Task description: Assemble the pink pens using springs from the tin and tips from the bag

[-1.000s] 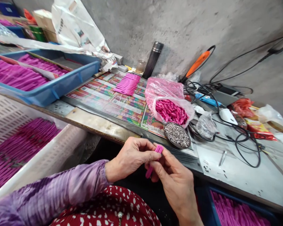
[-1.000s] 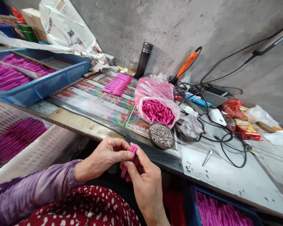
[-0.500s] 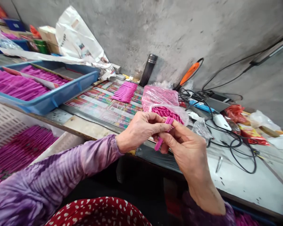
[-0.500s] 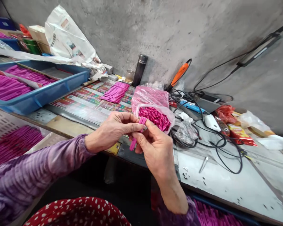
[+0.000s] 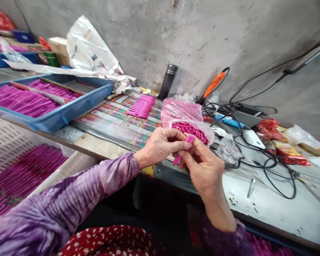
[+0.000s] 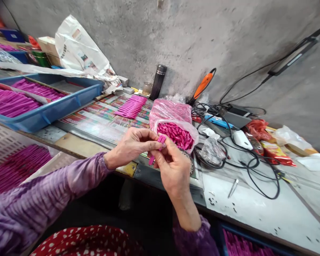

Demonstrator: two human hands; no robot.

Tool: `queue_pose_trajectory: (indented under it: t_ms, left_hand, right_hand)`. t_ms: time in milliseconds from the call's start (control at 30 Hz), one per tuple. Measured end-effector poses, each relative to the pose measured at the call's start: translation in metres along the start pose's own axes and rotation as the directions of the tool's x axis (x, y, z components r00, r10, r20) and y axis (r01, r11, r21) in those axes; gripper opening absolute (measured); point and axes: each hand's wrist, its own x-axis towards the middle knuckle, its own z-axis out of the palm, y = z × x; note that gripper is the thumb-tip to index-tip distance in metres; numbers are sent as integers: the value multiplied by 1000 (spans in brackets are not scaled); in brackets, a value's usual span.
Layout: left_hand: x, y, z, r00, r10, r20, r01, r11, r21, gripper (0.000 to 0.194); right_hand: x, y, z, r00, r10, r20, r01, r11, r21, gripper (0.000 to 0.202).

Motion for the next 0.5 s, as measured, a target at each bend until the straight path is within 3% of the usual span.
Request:
queue_pose_trajectory:
  t_ms: [200,500]
  left_hand:
    - [-26,-36,-5,999,-3,39,5,998,-56,37]
    - [-35,-49,-9,999,-23,30,25,998,-66,39]
  right_hand:
    - [-44,34,17,991,-91,-95,80,991,-106,33]
    - [-52,41,22,985,-143,-100,127,981,-149,33]
